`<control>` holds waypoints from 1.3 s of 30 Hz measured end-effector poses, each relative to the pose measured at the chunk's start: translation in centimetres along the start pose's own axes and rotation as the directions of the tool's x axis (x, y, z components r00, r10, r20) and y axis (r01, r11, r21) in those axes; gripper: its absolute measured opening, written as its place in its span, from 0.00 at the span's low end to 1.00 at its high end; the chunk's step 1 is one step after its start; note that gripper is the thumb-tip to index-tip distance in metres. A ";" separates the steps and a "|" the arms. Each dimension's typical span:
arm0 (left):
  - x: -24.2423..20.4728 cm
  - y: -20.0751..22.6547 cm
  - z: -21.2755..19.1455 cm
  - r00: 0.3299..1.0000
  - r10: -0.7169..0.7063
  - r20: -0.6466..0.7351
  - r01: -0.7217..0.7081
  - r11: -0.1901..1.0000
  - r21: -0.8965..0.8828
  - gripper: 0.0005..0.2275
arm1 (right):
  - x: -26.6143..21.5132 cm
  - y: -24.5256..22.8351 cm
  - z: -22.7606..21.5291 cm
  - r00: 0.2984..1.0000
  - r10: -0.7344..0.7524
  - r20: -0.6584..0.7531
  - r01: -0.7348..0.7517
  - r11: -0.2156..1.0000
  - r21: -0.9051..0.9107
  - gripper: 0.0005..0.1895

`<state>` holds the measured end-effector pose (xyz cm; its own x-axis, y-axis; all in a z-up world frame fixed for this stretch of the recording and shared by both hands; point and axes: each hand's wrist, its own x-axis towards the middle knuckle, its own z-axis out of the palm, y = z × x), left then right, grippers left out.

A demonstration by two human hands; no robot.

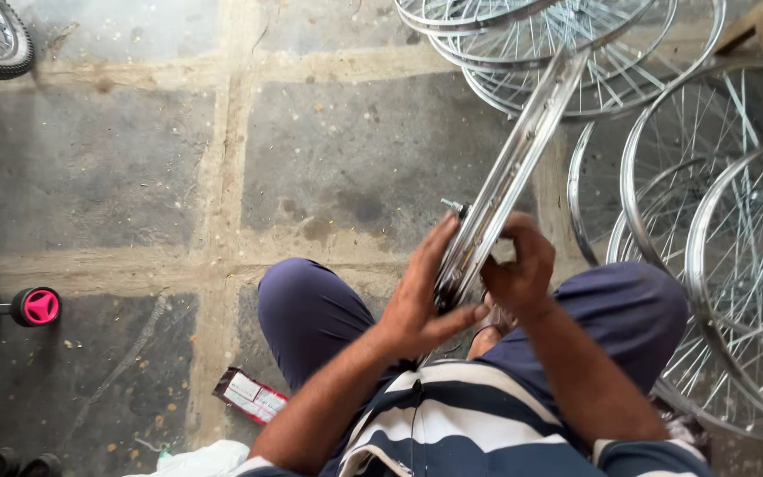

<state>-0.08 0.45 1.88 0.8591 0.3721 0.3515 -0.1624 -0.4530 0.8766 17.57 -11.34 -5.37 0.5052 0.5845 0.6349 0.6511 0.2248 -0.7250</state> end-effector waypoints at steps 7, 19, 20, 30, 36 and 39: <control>9.7 -0.5 -0.7 0.996 -0.025 0.087 0.029 0.999 -0.043 0.50 | -3.4 5.6 -1.1 0.886 0.410 0.216 -0.427 0.539 0.726 0.15; 3.2 1.0 -0.5 1.000 -0.002 0.003 0.002 1.000 -0.020 0.47 | 0.3 4.3 -2.0 0.951 0.246 0.188 -0.302 0.595 0.745 0.14; 3.1 0.7 -0.5 1.000 0.006 0.001 -0.006 1.000 -0.012 0.47 | 0.4 5.0 -1.8 0.940 0.283 0.190 -0.314 0.497 0.809 0.14; 2.5 0.4 -0.3 0.993 -0.112 0.038 0.118 0.973 -0.196 0.46 | 2.0 1.5 1.4 0.997 -0.056 -0.056 0.055 0.998 -0.032 0.16; 2.5 0.6 -0.2 0.976 -0.207 0.074 0.220 0.920 -0.324 0.49 | 2.7 3.5 -1.9 0.879 0.200 0.432 -0.429 0.727 0.536 0.20; 2.9 1.4 0.2 0.966 -0.242 0.093 0.259 0.908 -0.328 0.51 | 1.9 4.6 -0.5 0.843 0.339 0.418 -0.538 0.520 0.663 0.19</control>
<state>2.27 0.68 4.06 0.9141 0.3937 0.0972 -0.0846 -0.0493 0.9952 21.81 -9.57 -7.39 0.4095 0.8947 0.1781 -0.3087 0.3196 -0.8958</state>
